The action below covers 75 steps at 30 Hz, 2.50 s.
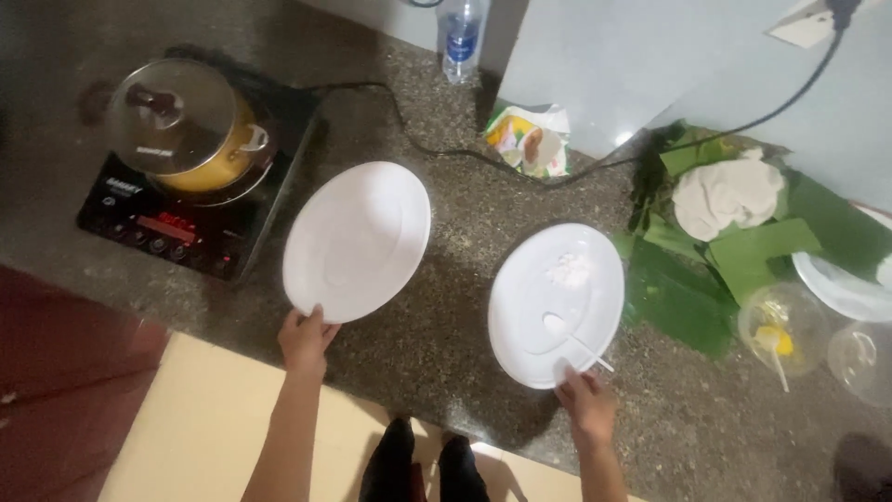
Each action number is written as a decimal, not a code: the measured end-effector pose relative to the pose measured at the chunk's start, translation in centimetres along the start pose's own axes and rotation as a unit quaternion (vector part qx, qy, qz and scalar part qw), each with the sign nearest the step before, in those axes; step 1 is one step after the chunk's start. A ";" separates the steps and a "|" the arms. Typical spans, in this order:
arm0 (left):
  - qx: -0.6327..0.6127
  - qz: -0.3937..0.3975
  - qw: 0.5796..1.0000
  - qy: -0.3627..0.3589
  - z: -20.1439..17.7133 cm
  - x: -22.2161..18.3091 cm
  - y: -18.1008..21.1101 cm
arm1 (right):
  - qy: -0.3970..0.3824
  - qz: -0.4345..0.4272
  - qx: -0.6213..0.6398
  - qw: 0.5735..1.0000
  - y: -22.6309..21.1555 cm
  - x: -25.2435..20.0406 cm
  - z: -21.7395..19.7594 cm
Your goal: Wiping banana leaves clean with a cloth on a plate in preparation for food use.
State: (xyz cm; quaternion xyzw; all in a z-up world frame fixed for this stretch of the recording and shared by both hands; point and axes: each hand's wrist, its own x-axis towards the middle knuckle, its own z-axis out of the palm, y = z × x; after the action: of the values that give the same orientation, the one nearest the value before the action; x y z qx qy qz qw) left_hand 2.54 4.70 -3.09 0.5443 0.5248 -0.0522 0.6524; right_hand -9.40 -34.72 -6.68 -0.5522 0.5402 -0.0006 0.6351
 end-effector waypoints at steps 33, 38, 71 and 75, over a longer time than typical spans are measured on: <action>0.056 0.000 0.988 -0.146 -7.1 -1.8 -1.7 | -0.101 -0.080 -0.079 0.989 10.6 4.0 20.6; 0.090 -0.002 0.985 -0.146 -4.8 -3.2 -3.7 | -0.114 -0.092 -0.113 0.983 8.2 1.3 14.0; 0.153 0.061 0.985 0.049 11.7 -13.2 -29.9 | -0.078 -0.506 -0.379 0.771 -11.7 16.5 -11.0; 0.183 0.081 0.978 0.053 12.5 -15.3 -26.3 | -0.040 -0.486 -0.372 0.790 -10.5 21.6 -9.0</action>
State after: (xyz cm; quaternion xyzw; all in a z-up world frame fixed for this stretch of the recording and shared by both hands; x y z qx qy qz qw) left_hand -13.26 -23.13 -10.75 0.6973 0.4941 -0.0658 0.5151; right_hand -0.35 -58.07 -12.42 -0.9350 0.1328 -0.0861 0.3174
